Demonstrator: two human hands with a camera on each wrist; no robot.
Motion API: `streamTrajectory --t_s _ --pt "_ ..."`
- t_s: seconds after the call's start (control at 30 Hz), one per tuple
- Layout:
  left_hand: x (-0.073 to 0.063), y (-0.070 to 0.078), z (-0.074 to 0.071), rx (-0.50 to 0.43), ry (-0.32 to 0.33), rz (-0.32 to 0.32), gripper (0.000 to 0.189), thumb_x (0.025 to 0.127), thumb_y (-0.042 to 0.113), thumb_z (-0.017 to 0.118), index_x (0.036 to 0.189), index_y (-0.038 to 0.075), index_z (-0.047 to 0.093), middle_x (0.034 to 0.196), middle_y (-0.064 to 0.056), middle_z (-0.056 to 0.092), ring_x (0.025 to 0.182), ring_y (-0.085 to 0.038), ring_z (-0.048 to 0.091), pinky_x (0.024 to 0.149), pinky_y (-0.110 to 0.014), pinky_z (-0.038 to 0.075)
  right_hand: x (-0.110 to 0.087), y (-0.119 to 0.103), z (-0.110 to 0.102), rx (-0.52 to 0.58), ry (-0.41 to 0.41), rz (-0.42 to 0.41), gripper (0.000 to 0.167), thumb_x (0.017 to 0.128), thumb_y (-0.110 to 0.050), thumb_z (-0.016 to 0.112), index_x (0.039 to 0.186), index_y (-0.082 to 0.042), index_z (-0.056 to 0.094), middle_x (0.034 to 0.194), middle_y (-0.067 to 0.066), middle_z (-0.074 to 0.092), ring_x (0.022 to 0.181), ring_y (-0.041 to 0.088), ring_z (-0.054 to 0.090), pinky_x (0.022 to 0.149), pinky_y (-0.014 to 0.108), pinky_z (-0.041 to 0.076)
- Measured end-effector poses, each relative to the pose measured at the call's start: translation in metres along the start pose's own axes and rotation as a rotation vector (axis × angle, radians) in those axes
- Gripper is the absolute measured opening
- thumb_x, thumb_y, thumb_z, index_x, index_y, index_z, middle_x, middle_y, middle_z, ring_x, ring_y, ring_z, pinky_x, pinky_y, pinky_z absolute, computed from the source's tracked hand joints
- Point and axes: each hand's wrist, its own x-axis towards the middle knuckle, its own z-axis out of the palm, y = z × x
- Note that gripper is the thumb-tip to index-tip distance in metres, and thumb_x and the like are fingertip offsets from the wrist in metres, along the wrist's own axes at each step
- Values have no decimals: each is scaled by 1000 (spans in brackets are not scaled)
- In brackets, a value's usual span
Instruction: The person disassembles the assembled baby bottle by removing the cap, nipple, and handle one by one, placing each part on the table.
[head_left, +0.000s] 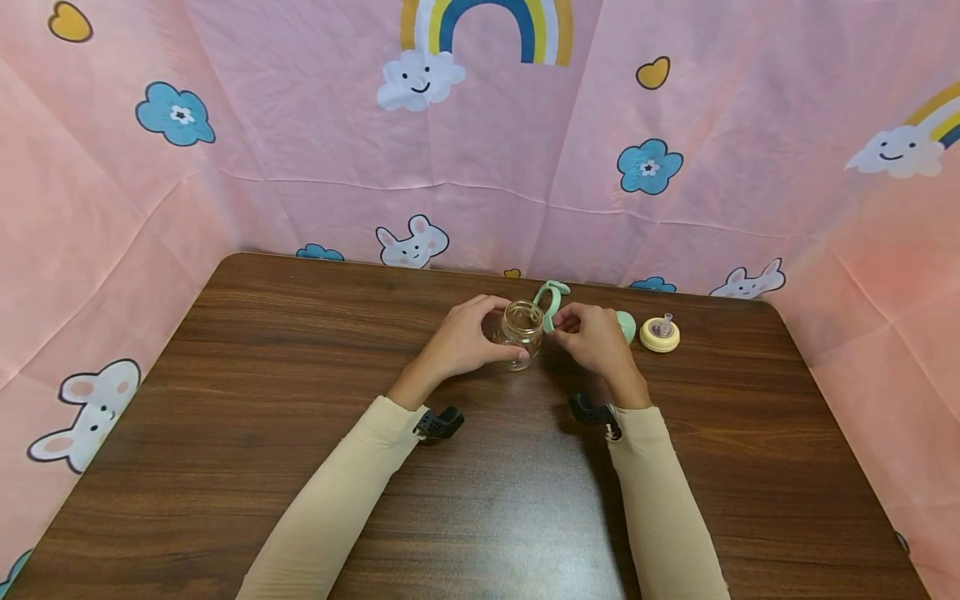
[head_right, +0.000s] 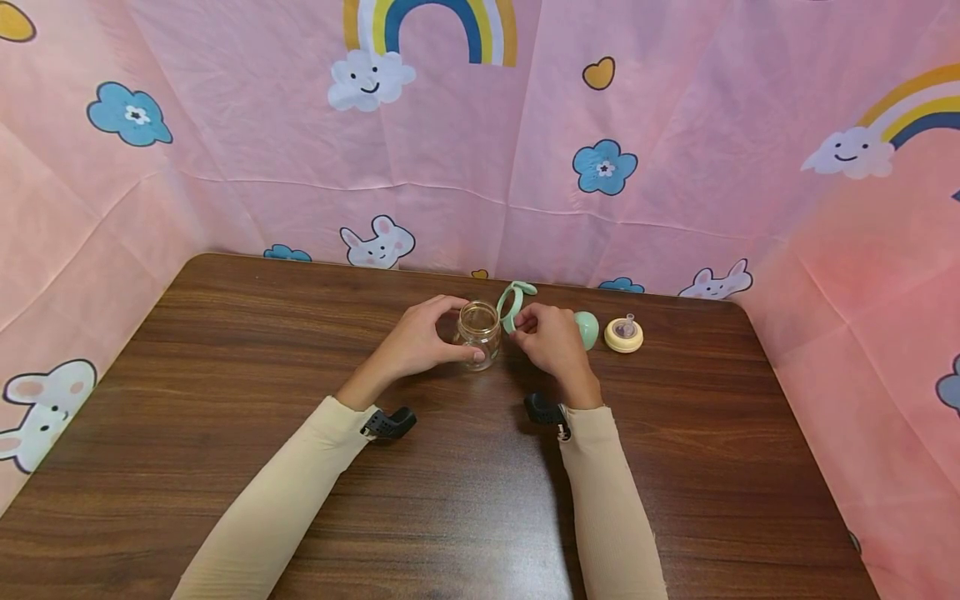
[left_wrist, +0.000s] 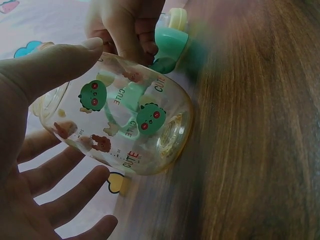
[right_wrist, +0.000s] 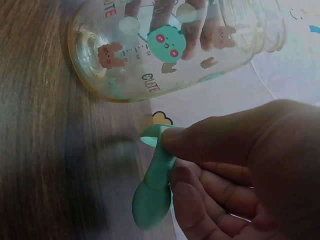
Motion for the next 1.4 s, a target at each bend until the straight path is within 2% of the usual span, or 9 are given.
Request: streamTrajectory --t_s 1.4 --pt "-1 0 0 -8 -6 -7 78 81 40 101 145 8 68 133 -9 71 127 -33 65 108 -50 51 -1 0 0 -16 -33 -17 12 95 -6 82 105 1 79 96 13 81 92 30 78 86 49 63"
